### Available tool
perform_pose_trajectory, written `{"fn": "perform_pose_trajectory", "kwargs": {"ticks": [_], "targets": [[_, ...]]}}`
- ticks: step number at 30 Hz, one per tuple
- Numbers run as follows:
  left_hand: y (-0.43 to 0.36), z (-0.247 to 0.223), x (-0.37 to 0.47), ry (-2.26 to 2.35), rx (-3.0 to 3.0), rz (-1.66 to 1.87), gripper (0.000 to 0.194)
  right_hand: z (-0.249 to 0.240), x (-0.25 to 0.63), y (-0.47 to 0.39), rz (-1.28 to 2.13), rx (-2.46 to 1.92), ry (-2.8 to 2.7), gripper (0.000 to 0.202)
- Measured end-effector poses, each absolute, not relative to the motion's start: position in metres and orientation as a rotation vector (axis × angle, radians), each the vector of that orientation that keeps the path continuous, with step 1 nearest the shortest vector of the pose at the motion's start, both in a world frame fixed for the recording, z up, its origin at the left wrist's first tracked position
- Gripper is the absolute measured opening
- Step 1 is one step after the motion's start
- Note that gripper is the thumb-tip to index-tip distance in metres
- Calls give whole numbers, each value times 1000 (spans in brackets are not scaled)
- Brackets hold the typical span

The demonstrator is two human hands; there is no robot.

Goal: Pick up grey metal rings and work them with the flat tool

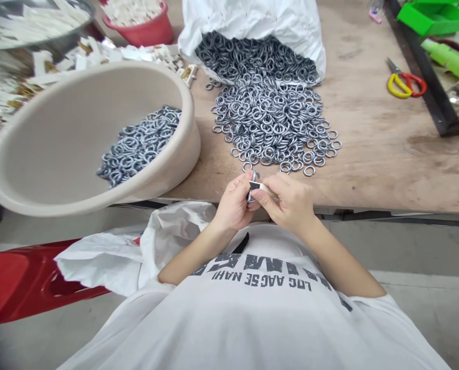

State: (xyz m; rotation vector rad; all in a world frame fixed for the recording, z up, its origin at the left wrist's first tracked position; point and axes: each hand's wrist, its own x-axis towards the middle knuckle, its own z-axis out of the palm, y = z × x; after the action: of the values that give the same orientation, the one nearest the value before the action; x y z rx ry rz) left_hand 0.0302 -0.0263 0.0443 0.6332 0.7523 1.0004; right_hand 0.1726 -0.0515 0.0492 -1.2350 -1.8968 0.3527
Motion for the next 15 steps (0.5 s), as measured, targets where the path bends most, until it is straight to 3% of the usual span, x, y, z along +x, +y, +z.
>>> {"fn": "perform_pose_trajectory", "kwargs": {"ticks": [10,15], "targets": [[-40,45,17,671,752,924,50,35,187,-12,490,-1491,-1609,40],[-27,44,-15,862,669,1234,44,31,151,15,396,-1580,-2060,32]]}}
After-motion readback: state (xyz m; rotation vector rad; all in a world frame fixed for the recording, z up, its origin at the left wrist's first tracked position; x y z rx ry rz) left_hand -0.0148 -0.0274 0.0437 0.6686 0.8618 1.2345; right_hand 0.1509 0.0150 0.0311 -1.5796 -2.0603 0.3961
